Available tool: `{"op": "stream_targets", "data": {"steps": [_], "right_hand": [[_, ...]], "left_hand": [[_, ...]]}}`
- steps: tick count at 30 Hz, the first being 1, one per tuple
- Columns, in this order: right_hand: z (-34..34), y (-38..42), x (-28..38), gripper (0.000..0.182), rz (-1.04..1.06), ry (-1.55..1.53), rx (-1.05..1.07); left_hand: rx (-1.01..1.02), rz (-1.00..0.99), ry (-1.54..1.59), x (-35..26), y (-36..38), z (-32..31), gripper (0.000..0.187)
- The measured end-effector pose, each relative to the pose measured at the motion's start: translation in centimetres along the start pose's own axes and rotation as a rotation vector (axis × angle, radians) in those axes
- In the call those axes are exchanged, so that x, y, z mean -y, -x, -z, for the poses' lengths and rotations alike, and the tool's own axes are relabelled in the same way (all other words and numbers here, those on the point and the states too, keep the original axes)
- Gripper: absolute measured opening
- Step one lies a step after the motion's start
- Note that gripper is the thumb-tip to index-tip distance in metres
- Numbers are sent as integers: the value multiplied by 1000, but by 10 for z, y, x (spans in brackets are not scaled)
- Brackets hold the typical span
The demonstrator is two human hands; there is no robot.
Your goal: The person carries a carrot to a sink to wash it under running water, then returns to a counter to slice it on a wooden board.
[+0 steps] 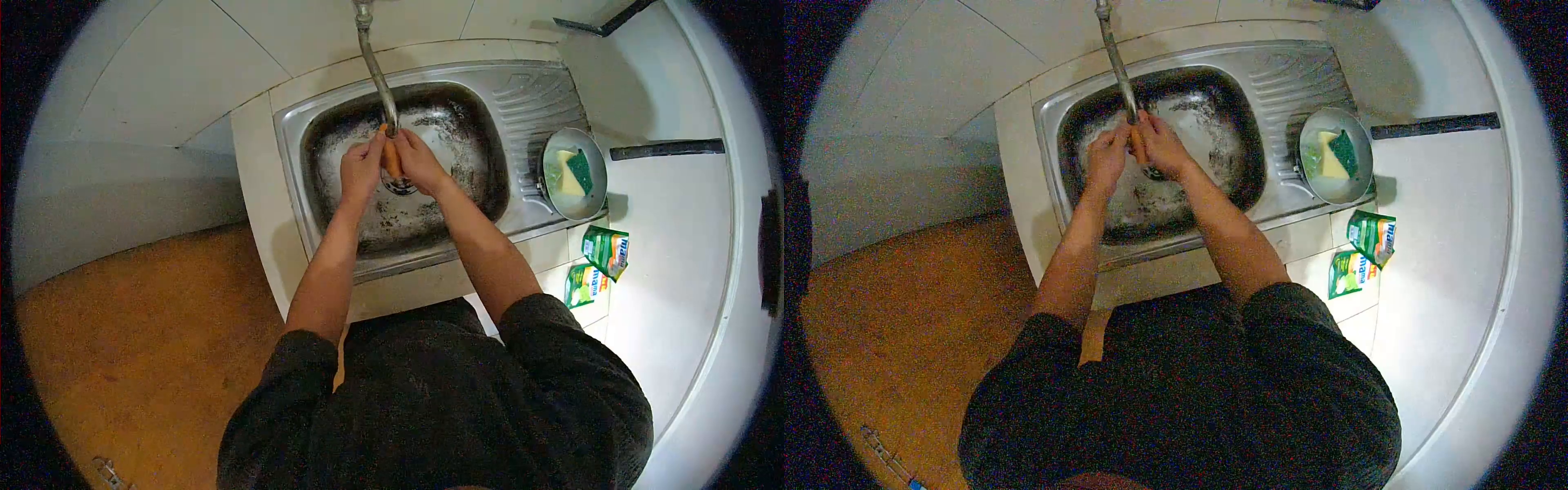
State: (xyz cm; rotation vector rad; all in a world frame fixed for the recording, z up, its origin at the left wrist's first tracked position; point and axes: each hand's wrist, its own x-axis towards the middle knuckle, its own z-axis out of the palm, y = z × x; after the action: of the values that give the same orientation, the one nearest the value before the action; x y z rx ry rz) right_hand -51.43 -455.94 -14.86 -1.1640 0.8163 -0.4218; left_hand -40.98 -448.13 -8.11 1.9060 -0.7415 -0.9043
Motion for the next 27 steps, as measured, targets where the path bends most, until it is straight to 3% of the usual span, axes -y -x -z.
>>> {"op": "stream_targets", "data": {"steps": [3,5,7,9,11,15,18,20,23,27], "right_hand": [[-1,-7,-9,46,-37,22,-136],[-4,17,39,40,-183,-154,30],[6,10,26,41,-120,-304,145],[7,9,21,41,-53,-450,260],[-1,20,33,38,-51,-550,144],[8,21,32,43,-59,-321,236],[10,13,20,39,-51,-115,178],[12,15,25,39,-157,19,56],[19,15,21,36,-36,-16,104],[14,24,34,35,-79,-244,80]], "left_hand": [[-94,-79,-210,63,-33,-15,40],[-35,-131,-219,57,-27,-8,41],[24,-182,-225,50,-21,-4,42],[86,-89,42,44,-18,-1,47],[149,-29,132,29,-14,6,46],[212,36,178,27,-17,11,41],[215,75,117,28,-21,12,39],[242,60,134,28,-20,12,39],[247,26,198,34,-19,12,38],[167,-70,376,47,-23,8,37]]}}
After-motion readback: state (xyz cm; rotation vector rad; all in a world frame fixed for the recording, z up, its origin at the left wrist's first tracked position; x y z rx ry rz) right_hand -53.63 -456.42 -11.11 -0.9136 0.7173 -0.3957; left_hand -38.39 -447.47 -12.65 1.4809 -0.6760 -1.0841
